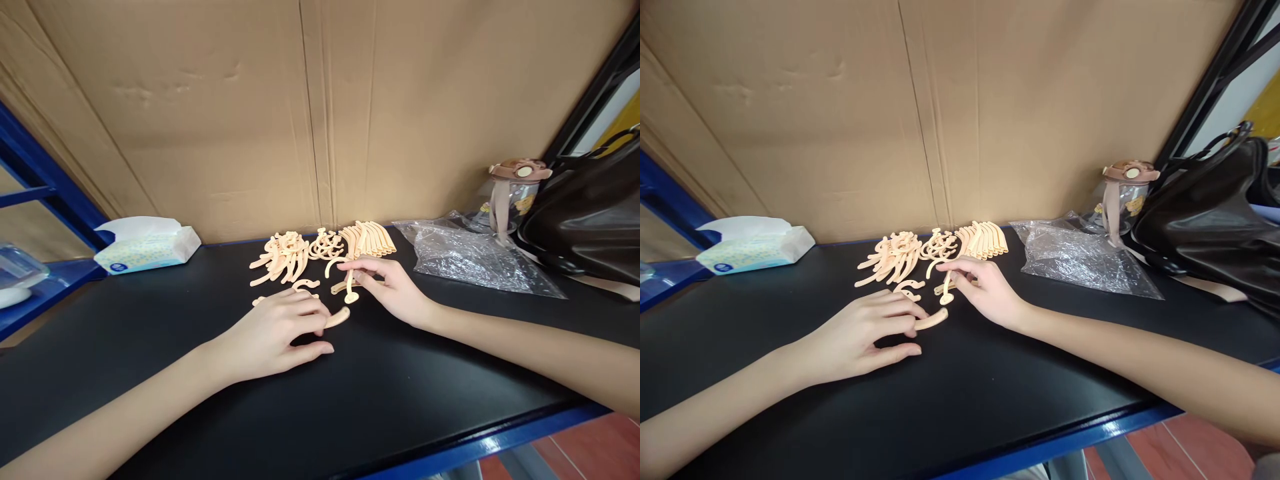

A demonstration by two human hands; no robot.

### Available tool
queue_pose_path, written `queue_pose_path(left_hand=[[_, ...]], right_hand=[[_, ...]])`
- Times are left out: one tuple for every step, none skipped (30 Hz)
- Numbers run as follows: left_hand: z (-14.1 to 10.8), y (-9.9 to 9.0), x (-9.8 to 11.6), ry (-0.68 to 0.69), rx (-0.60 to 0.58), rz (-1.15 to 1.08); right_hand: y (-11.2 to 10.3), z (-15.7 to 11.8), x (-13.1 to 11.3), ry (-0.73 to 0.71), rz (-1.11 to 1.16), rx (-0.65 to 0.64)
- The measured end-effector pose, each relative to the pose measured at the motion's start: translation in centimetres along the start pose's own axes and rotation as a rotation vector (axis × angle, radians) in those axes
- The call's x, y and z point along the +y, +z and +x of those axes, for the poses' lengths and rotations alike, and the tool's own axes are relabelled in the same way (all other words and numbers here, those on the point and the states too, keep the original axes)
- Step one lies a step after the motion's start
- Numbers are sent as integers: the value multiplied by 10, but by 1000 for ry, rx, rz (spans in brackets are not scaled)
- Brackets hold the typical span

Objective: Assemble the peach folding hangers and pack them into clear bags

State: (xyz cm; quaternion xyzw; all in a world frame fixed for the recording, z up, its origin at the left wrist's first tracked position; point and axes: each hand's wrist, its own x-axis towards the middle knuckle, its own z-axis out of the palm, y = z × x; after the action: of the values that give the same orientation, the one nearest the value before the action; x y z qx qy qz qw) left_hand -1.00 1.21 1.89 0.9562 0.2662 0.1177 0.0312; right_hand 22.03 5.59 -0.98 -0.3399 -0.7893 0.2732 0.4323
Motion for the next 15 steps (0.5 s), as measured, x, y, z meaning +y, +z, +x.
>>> queue_pose_path(left_hand=[[0, 2, -1, 6, 10, 4], [-1, 4, -2, 9, 22, 10], [-1, 6, -2, 10, 36, 18], [-1, 8, -3, 6, 50, 28], [-1, 9, -3, 1, 62, 39], [-1, 10, -4, 0, 73, 49], [0, 11, -4, 5, 85, 58], [0, 12, -4, 16, 94, 67], [0, 12, -4, 29, 103, 75], [1, 13, -4, 40, 112, 80], [1, 13, -4, 46, 121, 83], [1, 13, -4, 45, 126, 83], [1, 14, -4, 40, 130, 80], [0, 14, -4, 32, 132, 77], [0, 14, -5, 23, 133, 75]], right_hand=[[0, 0, 0, 2, 3, 0], [0, 0, -1, 6, 7, 0], [0, 0, -1, 10, 12, 0], [0, 0, -1, 14, 17, -1], [0, 0, -1, 17, 19, -3], [0, 0, -1, 17, 18, -2], [0, 0, -1, 14, 16, -3], [0, 0, -1, 10, 13, -3], [0, 0, -1, 6, 11, -3], [0, 0, 0, 4, 10, -4], [0, 0, 0, 4, 9, -5], [0, 0, 0, 6, 10, -5], [0, 0, 0, 8, 10, -7], [0, 0, -1, 11, 10, -6], [0, 0, -1, 14, 11, -6]])
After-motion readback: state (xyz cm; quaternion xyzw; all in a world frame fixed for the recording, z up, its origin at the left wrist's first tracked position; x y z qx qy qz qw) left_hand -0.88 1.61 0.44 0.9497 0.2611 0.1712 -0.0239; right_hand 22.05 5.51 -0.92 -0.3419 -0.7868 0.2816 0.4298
